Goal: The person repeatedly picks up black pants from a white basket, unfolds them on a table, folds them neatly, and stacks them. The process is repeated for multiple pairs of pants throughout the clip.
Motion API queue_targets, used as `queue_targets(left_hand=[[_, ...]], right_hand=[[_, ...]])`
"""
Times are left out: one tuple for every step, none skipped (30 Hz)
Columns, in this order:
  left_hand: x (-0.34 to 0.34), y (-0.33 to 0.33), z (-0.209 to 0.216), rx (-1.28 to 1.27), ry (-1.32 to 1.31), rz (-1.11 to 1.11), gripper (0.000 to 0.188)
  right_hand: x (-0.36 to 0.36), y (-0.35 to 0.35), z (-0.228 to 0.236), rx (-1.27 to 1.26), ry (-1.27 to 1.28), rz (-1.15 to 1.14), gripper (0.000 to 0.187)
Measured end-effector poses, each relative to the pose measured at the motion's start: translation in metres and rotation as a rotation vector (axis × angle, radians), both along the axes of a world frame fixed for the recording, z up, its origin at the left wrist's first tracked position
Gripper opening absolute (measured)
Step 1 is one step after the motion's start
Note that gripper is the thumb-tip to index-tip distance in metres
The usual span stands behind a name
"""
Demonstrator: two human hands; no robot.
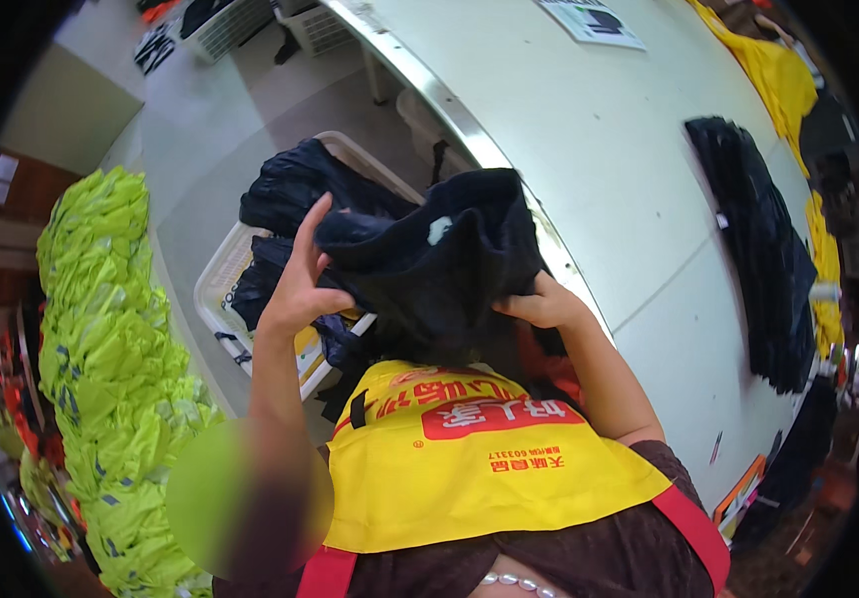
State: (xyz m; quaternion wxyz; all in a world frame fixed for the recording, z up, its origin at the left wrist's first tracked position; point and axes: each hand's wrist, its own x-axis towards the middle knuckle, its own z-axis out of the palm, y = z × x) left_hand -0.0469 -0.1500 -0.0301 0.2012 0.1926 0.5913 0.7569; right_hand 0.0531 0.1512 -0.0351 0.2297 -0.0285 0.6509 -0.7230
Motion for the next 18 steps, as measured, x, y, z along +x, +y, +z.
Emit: queue_targets(left_hand=[[0.005, 0.028, 0.022, 0.079, 0.042, -0.044, 0.089], [0.004, 0.039, 0.030, 0.001, 0.122, -0.071, 0.081], [0.000, 0.048, 0.035, -0.075, 0.206, -0.096, 0.073], [0.001, 0.057, 0.044, -0.150, 0.292, -0.121, 0.066], [0.007, 0.069, 0.053, -0.127, 0.297, -0.042, 0.047], [0.009, 0.076, 0.064, -0.185, 0.445, -0.027, 0.045], [0.012, 0.083, 0.073, -0.259, 0.569, -0.041, 0.045], [0.017, 0.087, 0.083, -0.334, 0.693, -0.049, 0.045], [0.022, 0.094, 0.090, -0.346, 0.675, -0.083, 0.044], [0.029, 0.099, 0.097, -0.365, 0.656, -0.110, 0.042], [0.034, 0.106, 0.099, -0.377, 0.640, -0.142, 0.041], [0.039, 0.109, 0.102, -0.375, 0.689, -0.148, 0.040], [0.041, 0.114, 0.102, -0.361, 0.743, -0.168, 0.039], [0.045, 0.118, 0.105, -0.356, 0.798, -0.180, 0.038], [0.052, 0.123, 0.110, -0.350, 0.802, -0.190, 0.034], [0.057, 0.124, 0.114, -0.361, 0.806, -0.194, 0.033], [0.063, 0.127, 0.119, -0.363, 0.817, -0.203, 0.031], [0.067, 0.132, 0.123, -0.347, 0.839, -0.214, 0.030]], right_hand=[[0.011, 0.004, 0.000, -0.033, 0.045, 0.012, 0.049], [0.022, 0.011, -0.002, -0.035, 0.033, -0.020, 0.049], [0.032, 0.015, -0.006, -0.035, 0.022, -0.051, 0.048], [0.041, 0.020, -0.007, -0.036, 0.012, -0.082, 0.048], [0.053, 0.030, -0.001, 0.035, 0.045, -0.091, 0.054], [0.060, 0.043, 0.011, 0.142, 0.146, -0.048, 0.058], [0.068, 0.061, 0.026, 0.259, 0.246, -0.008, 0.063], [0.084, 0.083, 0.044, 0.642, 0.203, -0.020, 0.068], [0.098, 0.104, 0.050, 0.775, 0.237, -0.151, 0.065], [0.106, 0.112, 0.070, 0.763, 0.357, -0.372, 0.060], [0.111, 0.111, 0.092, 0.750, 0.506, -0.528, 0.058], [0.108, 0.099, 0.114, 0.725, 0.701, -0.575, 0.052], [0.103, 0.088, 0.127, 0.764, 0.843, -0.494, 0.051], [0.097, 0.075, 0.135, 0.793, 0.987, -0.402, 0.049], [0.089, 0.057, 0.143, 0.883, 1.022, -0.354, 0.048], [0.081, 0.041, 0.149, 0.984, 1.052, -0.307, 0.046], [0.072, 0.035, 0.145, 1.103, 1.062, -0.284, 0.044], [0.063, 0.036, 0.135, 1.243, 1.068, -0.266, 0.041]])
